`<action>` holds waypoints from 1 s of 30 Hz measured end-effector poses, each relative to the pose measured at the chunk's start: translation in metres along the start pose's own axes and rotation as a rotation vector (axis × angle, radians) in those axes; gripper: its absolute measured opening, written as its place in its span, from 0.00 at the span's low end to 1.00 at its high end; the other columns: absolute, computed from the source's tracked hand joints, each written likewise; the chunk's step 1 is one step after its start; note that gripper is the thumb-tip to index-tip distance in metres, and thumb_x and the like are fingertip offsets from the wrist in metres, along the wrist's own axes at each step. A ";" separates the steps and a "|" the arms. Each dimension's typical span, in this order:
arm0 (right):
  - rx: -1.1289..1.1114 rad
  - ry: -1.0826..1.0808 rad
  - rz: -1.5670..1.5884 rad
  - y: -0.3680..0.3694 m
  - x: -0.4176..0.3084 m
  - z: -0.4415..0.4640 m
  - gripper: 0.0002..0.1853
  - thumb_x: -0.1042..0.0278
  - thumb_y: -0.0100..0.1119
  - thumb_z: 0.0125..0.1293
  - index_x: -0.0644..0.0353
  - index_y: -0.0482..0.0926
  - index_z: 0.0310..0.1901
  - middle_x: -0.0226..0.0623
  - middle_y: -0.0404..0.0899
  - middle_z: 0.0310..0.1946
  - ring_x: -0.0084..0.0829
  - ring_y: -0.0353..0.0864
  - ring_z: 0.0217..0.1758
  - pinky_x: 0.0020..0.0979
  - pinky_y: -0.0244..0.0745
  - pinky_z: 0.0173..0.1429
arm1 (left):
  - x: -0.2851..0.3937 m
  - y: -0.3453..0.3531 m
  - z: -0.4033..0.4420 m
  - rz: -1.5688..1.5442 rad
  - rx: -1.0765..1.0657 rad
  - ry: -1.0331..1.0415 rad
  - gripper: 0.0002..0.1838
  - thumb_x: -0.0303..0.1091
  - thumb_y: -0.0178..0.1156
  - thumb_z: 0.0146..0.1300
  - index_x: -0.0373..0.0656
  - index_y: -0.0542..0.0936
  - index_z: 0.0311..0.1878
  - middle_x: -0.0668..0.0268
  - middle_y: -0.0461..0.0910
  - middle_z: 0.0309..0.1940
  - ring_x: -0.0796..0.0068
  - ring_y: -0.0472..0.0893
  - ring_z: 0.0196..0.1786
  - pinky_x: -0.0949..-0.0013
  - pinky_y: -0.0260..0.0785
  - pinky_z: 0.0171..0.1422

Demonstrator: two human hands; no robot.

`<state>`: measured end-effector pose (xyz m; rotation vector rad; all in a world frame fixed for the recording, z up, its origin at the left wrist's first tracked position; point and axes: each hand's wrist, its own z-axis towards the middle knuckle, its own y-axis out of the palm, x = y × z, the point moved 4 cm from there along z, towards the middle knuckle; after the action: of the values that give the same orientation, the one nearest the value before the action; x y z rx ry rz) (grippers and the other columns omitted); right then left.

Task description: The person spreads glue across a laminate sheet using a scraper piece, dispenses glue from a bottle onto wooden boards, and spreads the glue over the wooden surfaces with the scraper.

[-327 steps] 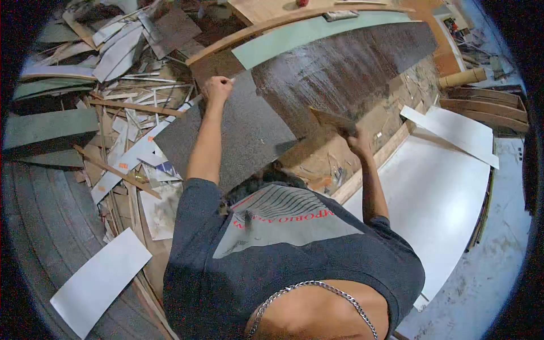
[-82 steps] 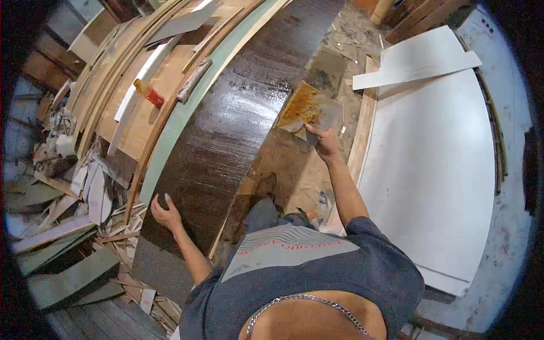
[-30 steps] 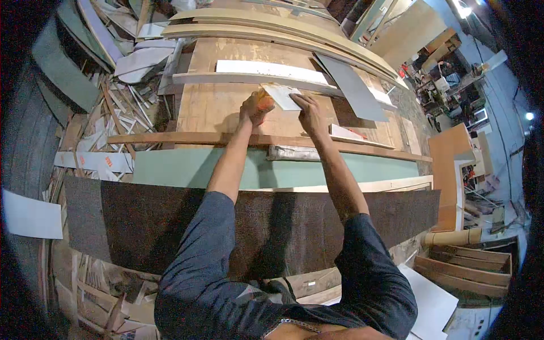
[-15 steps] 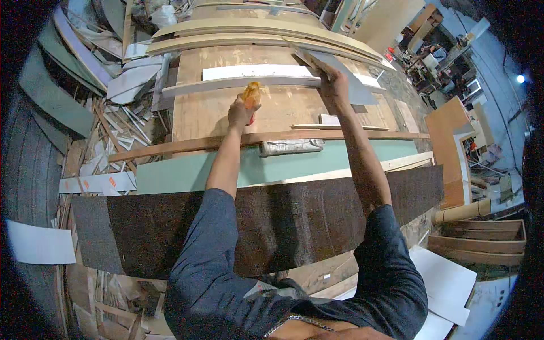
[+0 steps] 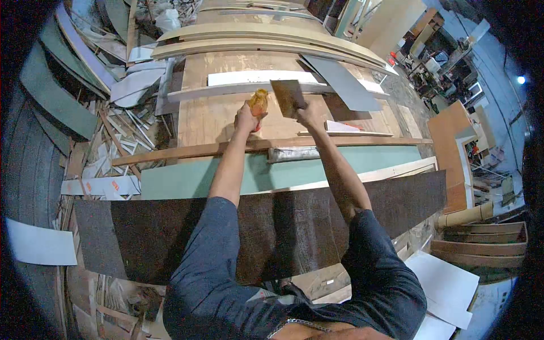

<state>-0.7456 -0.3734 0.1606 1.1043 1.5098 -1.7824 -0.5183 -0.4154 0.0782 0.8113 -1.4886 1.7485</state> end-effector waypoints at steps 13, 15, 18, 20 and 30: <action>0.108 -0.535 -0.440 -0.019 -0.130 -0.058 0.17 0.73 0.58 0.55 0.57 0.83 0.49 0.46 0.85 0.40 0.46 0.84 0.44 0.45 0.79 0.46 | -0.004 0.006 0.003 0.018 -0.053 0.025 0.39 0.60 0.72 0.47 0.44 0.73 0.56 0.51 0.83 0.47 0.47 0.83 0.51 0.50 0.76 0.54; 0.360 -0.767 -0.437 -0.035 -0.123 -0.060 0.18 0.77 0.56 0.60 0.54 0.81 0.53 0.41 0.83 0.44 0.48 0.82 0.46 0.43 0.79 0.48 | -0.006 0.010 0.009 0.092 -0.060 -0.020 0.40 0.59 0.73 0.46 0.42 0.73 0.57 0.49 0.83 0.47 0.49 0.83 0.51 0.50 0.76 0.54; 0.457 -0.792 -0.465 -0.061 -0.102 -0.067 0.17 0.77 0.54 0.63 0.51 0.81 0.53 0.42 0.83 0.44 0.48 0.82 0.45 0.44 0.78 0.48 | -0.014 0.017 0.015 0.011 -0.025 0.018 0.41 0.59 0.74 0.46 0.43 0.73 0.58 0.49 0.83 0.48 0.48 0.82 0.52 0.50 0.75 0.55; 0.479 -0.812 -0.403 -0.075 -0.098 -0.071 0.16 0.78 0.55 0.63 0.52 0.82 0.51 0.43 0.83 0.41 0.48 0.83 0.44 0.42 0.78 0.48 | -0.028 0.028 0.018 -0.108 -0.039 0.059 0.42 0.59 0.74 0.47 0.44 0.72 0.61 0.49 0.83 0.49 0.46 0.82 0.54 0.51 0.74 0.57; 0.787 -0.285 0.849 -0.185 0.035 -0.172 0.20 0.56 0.67 0.66 0.70 0.82 0.45 0.37 0.85 0.42 0.28 0.80 0.42 0.36 0.74 0.49 | 0.019 -0.003 -0.020 0.027 0.001 0.328 0.38 0.49 0.76 0.49 0.37 0.71 0.57 0.54 0.83 0.44 0.55 0.83 0.48 0.55 0.76 0.53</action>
<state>-0.8759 -0.1630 0.2216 1.4502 0.0453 -1.7628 -0.5268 -0.3933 0.0928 0.4769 -1.2836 1.8012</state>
